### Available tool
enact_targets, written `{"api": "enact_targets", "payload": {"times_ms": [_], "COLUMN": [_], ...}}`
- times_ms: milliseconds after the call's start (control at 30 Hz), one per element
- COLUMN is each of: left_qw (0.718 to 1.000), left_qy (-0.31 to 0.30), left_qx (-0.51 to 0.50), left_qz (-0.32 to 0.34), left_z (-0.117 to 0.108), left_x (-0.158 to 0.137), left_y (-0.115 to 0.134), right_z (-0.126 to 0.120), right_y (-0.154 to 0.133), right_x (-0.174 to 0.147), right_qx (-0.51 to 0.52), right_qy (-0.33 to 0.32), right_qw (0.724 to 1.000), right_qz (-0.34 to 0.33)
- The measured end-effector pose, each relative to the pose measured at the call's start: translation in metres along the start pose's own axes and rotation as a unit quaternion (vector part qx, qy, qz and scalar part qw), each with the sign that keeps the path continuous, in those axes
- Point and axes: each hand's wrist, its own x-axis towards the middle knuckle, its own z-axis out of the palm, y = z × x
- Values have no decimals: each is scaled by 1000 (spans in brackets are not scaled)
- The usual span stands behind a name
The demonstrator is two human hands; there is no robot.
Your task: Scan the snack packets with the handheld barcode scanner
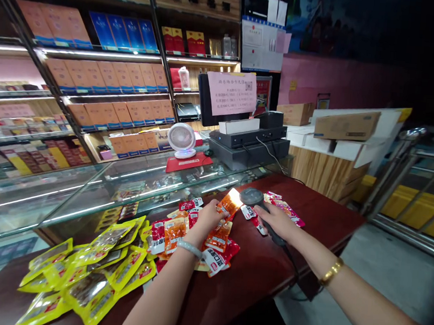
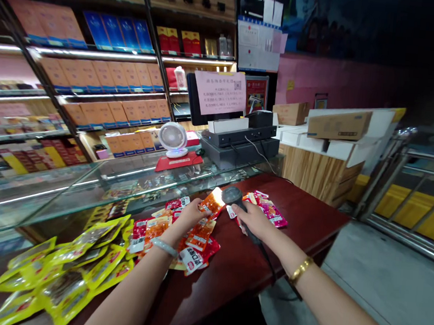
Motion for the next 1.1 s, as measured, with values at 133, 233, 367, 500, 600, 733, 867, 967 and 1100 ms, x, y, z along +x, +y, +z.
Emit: {"api": "enact_targets", "payload": {"times_ms": [133, 233, 367, 500, 600, 733, 867, 967, 1100], "left_qw": [999, 994, 997, 990, 983, 983, 986, 986, 987], "left_qy": [-12, -14, 23, 60, 36, 27, -25, -56, -30], "left_qx": [-30, -96, -50, 122, 176, 178, 163, 153, 157], "left_qz": [21, 40, 48, 35, 31, 19, 14, 19, -24], "left_z": [5, 9, 10, 11, 17, 24, 22, 20, 20], "left_x": [4, 13, 19, 13, 9, 11, 17, 20, 25], "left_y": [14, 35, 45, 25, 11, 5, 2, -2, -5], "right_z": [-2, -4, -3, 1, 6, 19, 36, 48, 50], "right_y": [1, 6, 16, 26, 32, 34, 24, 22, 34], "right_x": [0, -1, -13, -31, -41, -40, -12, 17, 45], "right_qx": [-2, 33, 87, 86, 79, 104, 200, 233, 169], "right_qy": [6, 38, 64, 73, 70, 58, 70, 42, 39], "right_qw": [1000, 999, 992, 989, 989, 986, 968, 960, 960], "right_qz": [-2, 14, 59, 98, 108, 117, 136, 148, 220]}}
